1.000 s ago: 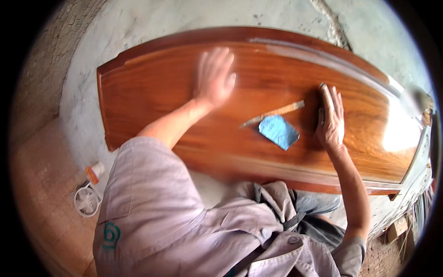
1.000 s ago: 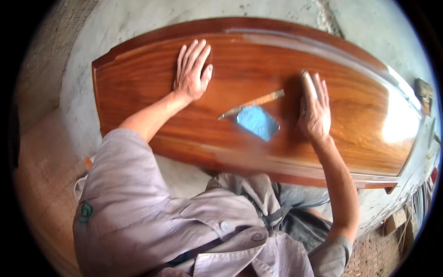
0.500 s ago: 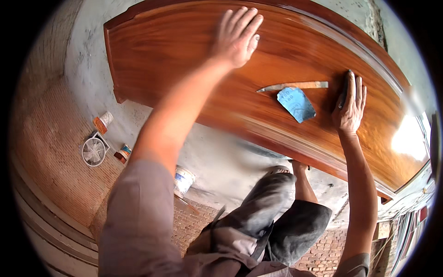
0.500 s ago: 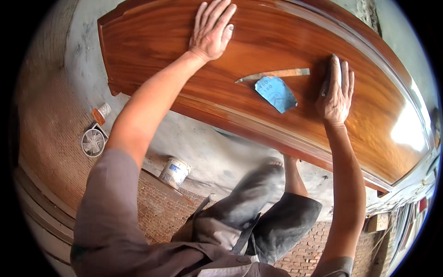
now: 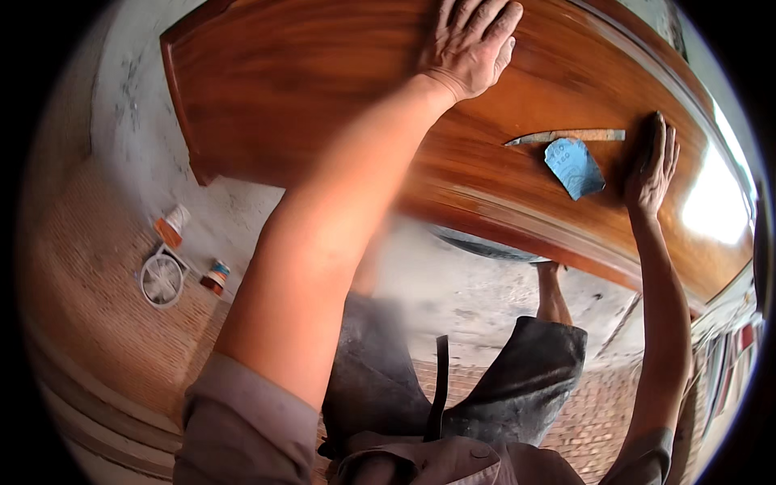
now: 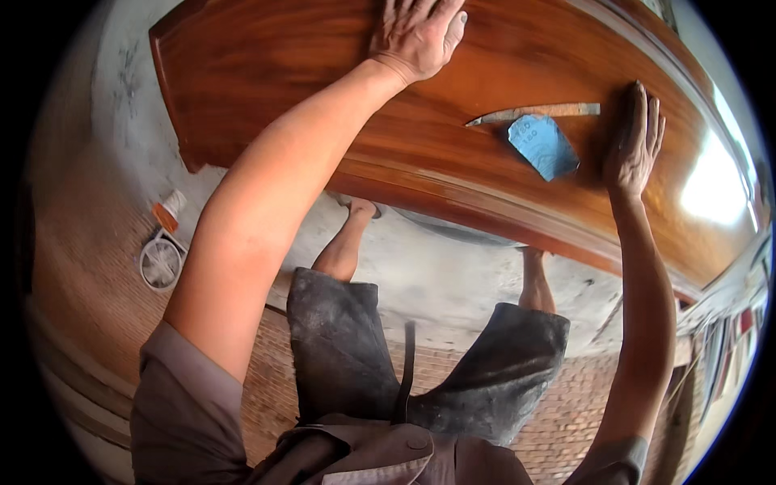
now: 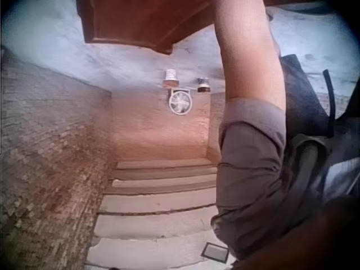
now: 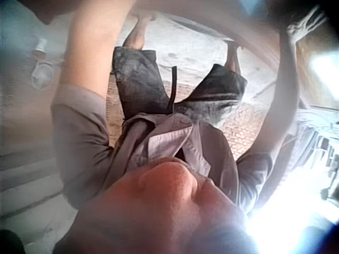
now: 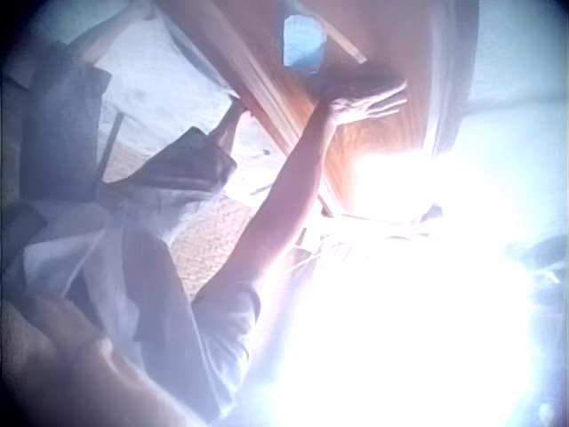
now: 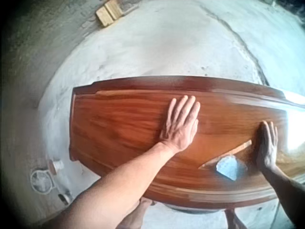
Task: The person is polishing a wooden door lying flat on the floor. They use a cloth to rub the surface and a small scraper tool to work on the edges and grooves of the door.
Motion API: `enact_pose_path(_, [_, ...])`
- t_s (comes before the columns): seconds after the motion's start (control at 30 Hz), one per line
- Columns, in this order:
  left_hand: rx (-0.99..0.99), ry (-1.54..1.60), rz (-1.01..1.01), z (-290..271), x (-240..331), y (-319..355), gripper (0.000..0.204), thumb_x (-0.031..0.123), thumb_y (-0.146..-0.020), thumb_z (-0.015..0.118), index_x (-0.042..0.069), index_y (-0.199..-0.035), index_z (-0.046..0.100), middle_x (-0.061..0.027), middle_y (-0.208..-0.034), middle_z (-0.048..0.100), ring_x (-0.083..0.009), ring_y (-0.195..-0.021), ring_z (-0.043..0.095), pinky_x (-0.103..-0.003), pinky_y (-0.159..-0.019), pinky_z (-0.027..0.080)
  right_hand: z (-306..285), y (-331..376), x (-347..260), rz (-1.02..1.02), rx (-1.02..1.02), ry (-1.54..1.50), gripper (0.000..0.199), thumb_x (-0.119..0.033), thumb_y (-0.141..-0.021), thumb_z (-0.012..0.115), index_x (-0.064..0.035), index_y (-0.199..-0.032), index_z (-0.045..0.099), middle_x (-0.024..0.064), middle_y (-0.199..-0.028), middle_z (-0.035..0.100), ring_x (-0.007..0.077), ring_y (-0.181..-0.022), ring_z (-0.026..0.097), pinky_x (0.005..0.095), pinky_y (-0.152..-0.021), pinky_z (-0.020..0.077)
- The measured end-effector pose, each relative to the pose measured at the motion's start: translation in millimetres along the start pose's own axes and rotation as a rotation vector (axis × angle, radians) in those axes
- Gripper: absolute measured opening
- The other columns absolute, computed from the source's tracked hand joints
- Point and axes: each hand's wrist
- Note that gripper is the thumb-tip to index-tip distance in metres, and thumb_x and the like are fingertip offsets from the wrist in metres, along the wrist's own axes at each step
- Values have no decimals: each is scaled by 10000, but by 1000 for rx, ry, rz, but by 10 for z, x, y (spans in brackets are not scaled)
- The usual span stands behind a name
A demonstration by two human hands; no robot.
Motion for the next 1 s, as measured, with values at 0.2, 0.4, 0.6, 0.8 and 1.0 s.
enact_pose_path(0.2, [-4, -10, 7, 0, -32, 7, 556, 205, -985, 597, 21, -1496, 479, -198, -1577, 437, -385, -1490, 365, -592, -1250, 225, 66, -25, 15, -6, 57, -1, 500, -202, -1098, 368, -106, -1587, 398, 84, -1601, 473, 340, -1509, 378, 488, -1270, 238])
enact_pose_path(0.4, [12, 11, -1, 80, -29, 11, 559, 220, -990, 600, 16, -1496, 479, -195, -1586, 428, -377, -1504, 347, -583, -1258, 222, 62, -1, 83, -55, 95, 2, 490, -209, -1096, 373, -100, -1571, 427, 83, -1603, 470, 349, -1511, 371, 493, -1269, 235])
enact_pose_path(0.6, [-137, 69, -7, -42, -126, 101, 691, 342, -981, 660, 42, -1556, 423, -171, -1660, 335, -340, -1568, 236, -558, -1289, 139, 92, 2, 43, -54, 24, 21, 503, -192, -1089, 433, -57, -1572, 396, 181, -1562, 482, 413, -1453, 415, 510, -1222, 301])
enact_pose_path(0.8, [-274, 88, 99, -669, -22, 873, 583, 326, -974, 683, 60, -1472, 537, -126, -1596, 447, -335, -1509, 354, -538, -1258, 255, 1, -79, -56, 4, -5, -96, 469, -173, -1080, 411, -18, -1520, 462, 201, -1528, 506, 413, -1422, 447, 502, -1195, 342])
enact_pose_path(1.0, [-342, 232, -299, -1438, 698, 2475, 659, 465, -793, 830, 83, -1293, 636, -118, -1342, 540, -341, -1330, 455, -510, -1143, 367, 17, 43, 81, -46, 3, -106, 528, -114, -1042, 427, -29, -1563, 402, 195, -1551, 493, 405, -1414, 457, 487, -1208, 320])
Point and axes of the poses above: each hand's wrist, its own y-axis away from the middle knuckle, its own z-axis out of the palm, x = y × z
